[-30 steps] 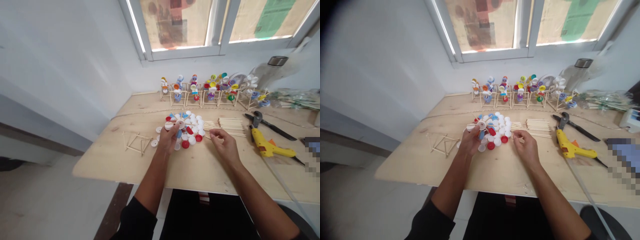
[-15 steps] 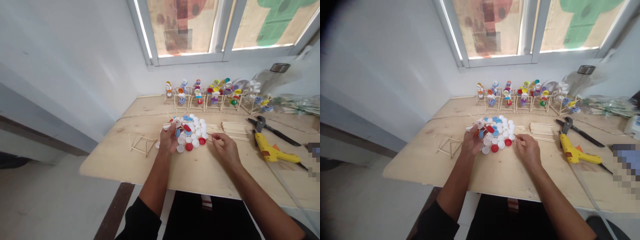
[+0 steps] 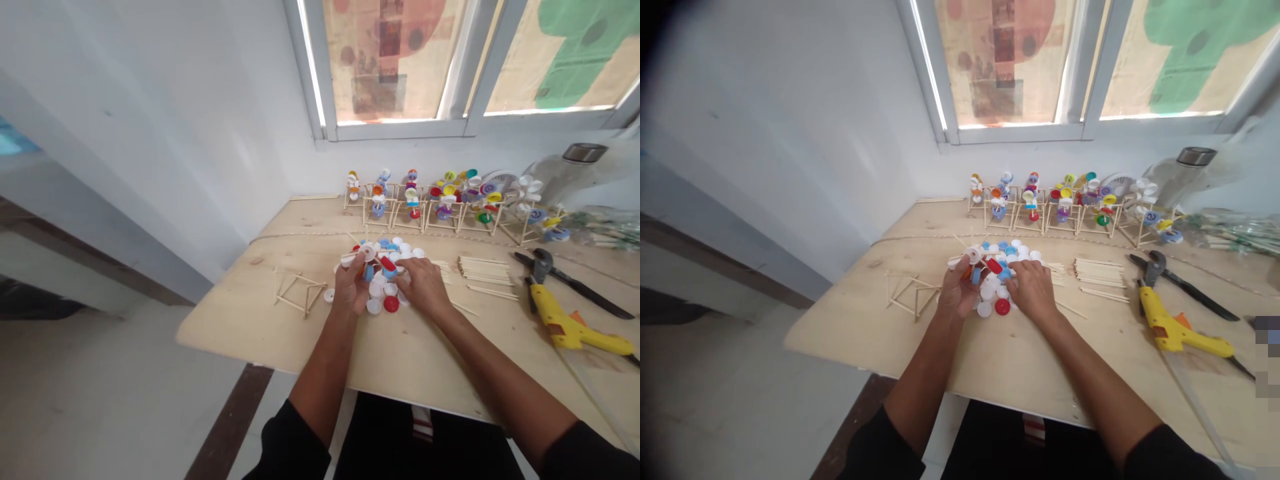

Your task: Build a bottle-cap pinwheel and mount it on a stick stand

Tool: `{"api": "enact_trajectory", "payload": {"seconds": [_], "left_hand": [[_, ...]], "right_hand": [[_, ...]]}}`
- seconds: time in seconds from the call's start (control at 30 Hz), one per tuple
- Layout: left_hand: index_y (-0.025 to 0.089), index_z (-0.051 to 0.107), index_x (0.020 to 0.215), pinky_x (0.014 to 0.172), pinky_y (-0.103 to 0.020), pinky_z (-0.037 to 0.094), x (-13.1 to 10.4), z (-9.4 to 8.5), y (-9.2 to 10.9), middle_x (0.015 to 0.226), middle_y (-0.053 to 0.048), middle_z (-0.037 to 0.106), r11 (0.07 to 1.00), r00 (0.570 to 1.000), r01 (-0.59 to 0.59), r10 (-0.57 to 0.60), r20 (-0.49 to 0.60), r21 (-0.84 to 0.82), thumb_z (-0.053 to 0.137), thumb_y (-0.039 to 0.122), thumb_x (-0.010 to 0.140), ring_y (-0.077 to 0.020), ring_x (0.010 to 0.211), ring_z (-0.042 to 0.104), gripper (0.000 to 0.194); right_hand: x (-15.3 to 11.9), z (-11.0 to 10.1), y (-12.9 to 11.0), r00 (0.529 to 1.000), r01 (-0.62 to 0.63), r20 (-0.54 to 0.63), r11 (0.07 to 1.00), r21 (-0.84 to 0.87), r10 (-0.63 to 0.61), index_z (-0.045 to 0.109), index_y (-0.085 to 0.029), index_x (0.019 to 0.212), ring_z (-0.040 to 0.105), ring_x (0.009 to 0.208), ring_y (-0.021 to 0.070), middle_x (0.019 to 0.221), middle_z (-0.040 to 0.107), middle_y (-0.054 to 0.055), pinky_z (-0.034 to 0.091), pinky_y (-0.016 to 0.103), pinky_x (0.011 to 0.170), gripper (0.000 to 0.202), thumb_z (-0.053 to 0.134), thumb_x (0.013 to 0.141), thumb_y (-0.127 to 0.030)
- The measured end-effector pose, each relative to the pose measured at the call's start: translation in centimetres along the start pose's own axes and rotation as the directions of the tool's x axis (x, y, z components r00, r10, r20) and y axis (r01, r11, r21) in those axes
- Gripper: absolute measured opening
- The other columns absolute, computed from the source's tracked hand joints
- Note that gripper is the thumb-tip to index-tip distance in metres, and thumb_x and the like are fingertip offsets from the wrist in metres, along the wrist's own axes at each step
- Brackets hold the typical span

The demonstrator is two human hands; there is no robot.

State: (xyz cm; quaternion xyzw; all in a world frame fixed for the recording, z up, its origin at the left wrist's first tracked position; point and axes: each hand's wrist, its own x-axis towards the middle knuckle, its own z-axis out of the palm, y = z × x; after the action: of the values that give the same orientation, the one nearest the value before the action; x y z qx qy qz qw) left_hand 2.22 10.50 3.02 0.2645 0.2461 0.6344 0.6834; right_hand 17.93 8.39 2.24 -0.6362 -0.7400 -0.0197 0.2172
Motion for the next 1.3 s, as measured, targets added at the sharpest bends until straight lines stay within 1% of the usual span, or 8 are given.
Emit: {"api": "enact_trajectory", "payload": {"seconds": [0.27,0.4,0.53,0.67,0.9,1.0,1.13,1.3], "left_hand": [[0.018,0.067,0.082,0.073,-0.027,0.054,-0.1,-0.1,-0.1,0.08,-0.001,0.071,1.0,1.0,-0.008,0.008,0.016,0.023,0.079,0.038,0.067,-0.0142,0.077,0.067,0.028],[0.017,0.067,0.08,0.072,-0.027,0.054,-0.1,0.0,-0.1,0.079,-0.001,0.071,1.0,1.0,0.014,-0.015,-0.012,-0.002,0.08,0.036,0.064,-0.0141,0.073,0.067,0.029],[0.017,0.066,0.08,0.072,-0.026,0.053,-0.1,0.1,-0.2,0.076,0.001,0.07,0.999,0.999,0.038,-0.038,0.001,0.024,0.081,0.036,0.064,-0.012,0.071,0.066,0.029],[0.017,0.064,0.082,0.07,-0.027,0.053,-0.4,0.4,-0.5,0.075,0.001,0.07,0.996,0.997,0.069,-0.07,0.024,0.056,0.084,0.035,0.058,-0.0122,0.068,0.065,0.036],[0.016,0.064,0.085,0.068,-0.027,0.051,-1.0,0.8,-1.2,0.076,0.001,0.07,0.992,0.992,0.075,-0.085,0.092,0.106,0.084,0.03,0.058,-0.0133,0.069,0.065,0.036],[0.016,0.064,0.088,0.066,-0.027,0.051,-1.1,0.7,-1.3,0.074,0.0,0.069,0.988,0.987,0.074,-0.091,0.13,0.134,0.083,0.03,0.06,-0.0129,0.065,0.065,0.037],[0.016,0.062,0.089,0.061,-0.026,0.05,-1.2,0.6,-1.5,0.073,-0.001,0.069,0.982,0.981,0.087,-0.113,0.155,0.169,0.083,0.03,0.06,-0.0144,0.063,0.066,0.038],[0.016,0.061,0.089,0.064,-0.026,0.051,-1.2,0.4,-1.6,0.072,-0.001,0.069,0.974,0.975,0.111,-0.145,0.167,0.196,0.085,0.027,0.057,-0.0155,0.067,0.068,0.042]], "right_hand": [[1.2,1.3,-1.1,1.0,0.007,0.019,0.995,-0.096,-0.006,0.066,-0.022,0.105,0.055,0.099,0.0276,0.104,0.07,0.01,0.034,0.038,0.079,0.024,0.059,0.083,-0.028],[0.8,0.7,-0.8,1.0,0.004,0.004,0.997,-0.08,-0.003,0.068,-0.022,0.103,0.055,0.098,0.0274,0.102,0.071,0.009,0.033,0.038,0.079,0.023,0.056,0.084,-0.028],[-1.4,-1.2,0.7,0.997,0.013,-0.069,0.999,-0.039,-0.015,0.069,-0.022,0.102,0.057,0.094,0.0267,0.098,0.072,0.008,0.034,0.037,0.078,0.025,0.056,0.083,-0.03],[-4.8,-3.1,2.5,0.998,0.016,-0.056,0.997,-0.074,-0.02,0.07,-0.024,0.097,0.058,0.092,0.0262,0.096,0.072,0.007,0.035,0.038,0.078,0.022,0.055,0.082,-0.031],[-7.6,-3.3,3.5,0.998,0.046,0.038,0.997,-0.055,-0.043,0.069,-0.025,0.096,0.059,0.095,0.0266,0.095,0.073,0.005,0.036,0.04,0.083,0.02,0.053,0.085,-0.029],[-8.2,-4.1,4.3,0.998,0.048,-0.041,0.999,-0.009,-0.048,0.068,-0.024,0.1,0.06,0.096,0.0266,0.1,0.072,0.006,0.039,0.042,0.084,0.023,0.052,0.087,-0.032],[-9.7,-6.9,6.6,0.981,-0.021,-0.195,1.0,-0.001,0.021,0.066,-0.021,0.104,0.062,0.095,0.0276,0.101,0.071,0.01,0.043,0.043,0.083,0.029,0.05,0.087,-0.038],[-12.2,-10.5,11.6,0.96,-0.098,-0.278,0.969,-0.226,0.032,0.068,-0.019,0.102,0.063,0.09,0.0277,0.096,0.071,0.015,0.044,0.042,0.08,0.034,0.045,0.087,-0.039]]}}
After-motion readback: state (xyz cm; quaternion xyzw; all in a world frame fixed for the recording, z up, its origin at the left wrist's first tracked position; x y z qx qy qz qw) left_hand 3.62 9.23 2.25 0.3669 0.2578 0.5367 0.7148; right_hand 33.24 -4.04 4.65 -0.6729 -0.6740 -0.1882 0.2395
